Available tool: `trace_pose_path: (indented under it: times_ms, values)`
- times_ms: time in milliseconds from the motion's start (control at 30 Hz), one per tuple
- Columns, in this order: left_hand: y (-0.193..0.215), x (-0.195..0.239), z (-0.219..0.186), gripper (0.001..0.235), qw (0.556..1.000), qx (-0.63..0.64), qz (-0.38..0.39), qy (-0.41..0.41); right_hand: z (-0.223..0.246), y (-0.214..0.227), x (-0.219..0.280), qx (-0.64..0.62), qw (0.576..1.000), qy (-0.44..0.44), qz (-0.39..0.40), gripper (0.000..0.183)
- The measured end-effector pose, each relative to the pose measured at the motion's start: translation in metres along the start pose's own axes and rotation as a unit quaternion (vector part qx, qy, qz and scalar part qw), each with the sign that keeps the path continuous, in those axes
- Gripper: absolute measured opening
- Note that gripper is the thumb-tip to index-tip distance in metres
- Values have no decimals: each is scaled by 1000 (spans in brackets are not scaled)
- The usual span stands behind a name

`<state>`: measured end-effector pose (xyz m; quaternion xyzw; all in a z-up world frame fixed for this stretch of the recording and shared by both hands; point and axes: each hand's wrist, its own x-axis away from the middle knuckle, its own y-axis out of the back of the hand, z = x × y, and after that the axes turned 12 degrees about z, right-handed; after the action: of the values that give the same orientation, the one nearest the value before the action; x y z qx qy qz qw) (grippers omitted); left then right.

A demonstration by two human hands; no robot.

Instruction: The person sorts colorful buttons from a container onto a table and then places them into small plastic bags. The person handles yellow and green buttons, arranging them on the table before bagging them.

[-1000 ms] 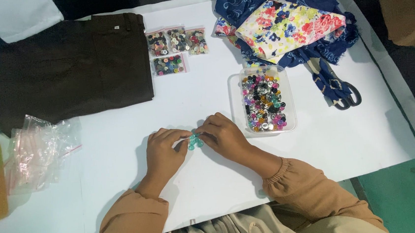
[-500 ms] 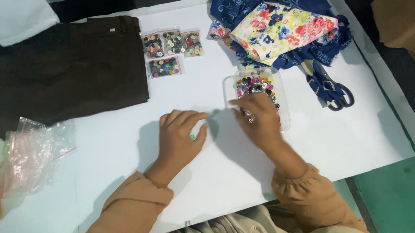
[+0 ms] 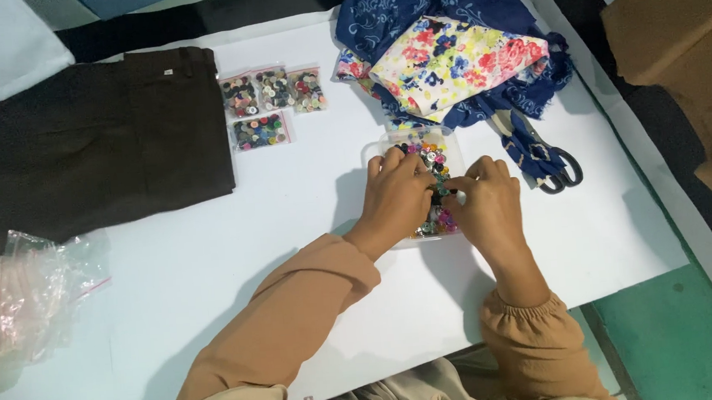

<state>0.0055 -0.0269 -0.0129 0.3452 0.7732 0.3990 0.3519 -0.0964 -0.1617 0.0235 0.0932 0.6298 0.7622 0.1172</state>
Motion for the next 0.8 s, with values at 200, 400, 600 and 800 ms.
trace_pose_path:
  times_ms: [200, 400, 600, 800]
  values:
    - [-12, -14, 1, 13, 1000, -12, 21, -14, 2, -3, -3, 11, 1000, -8, 15, 16]
    - [-23, -20, 8, 8, 999, -17, 37, -15, 0, -6, -5, 2, 1000, -10, 16, 14]
    - [-11, -18, 4, 8, 999, -11, 28, -11, -5, -13, -5, -2, 1000, 3, -7, 14]
    - [46, 15, 17, 15, 998, -17, -55, -5, -3, -13, -1, -57, 991, 51, -105, 20]
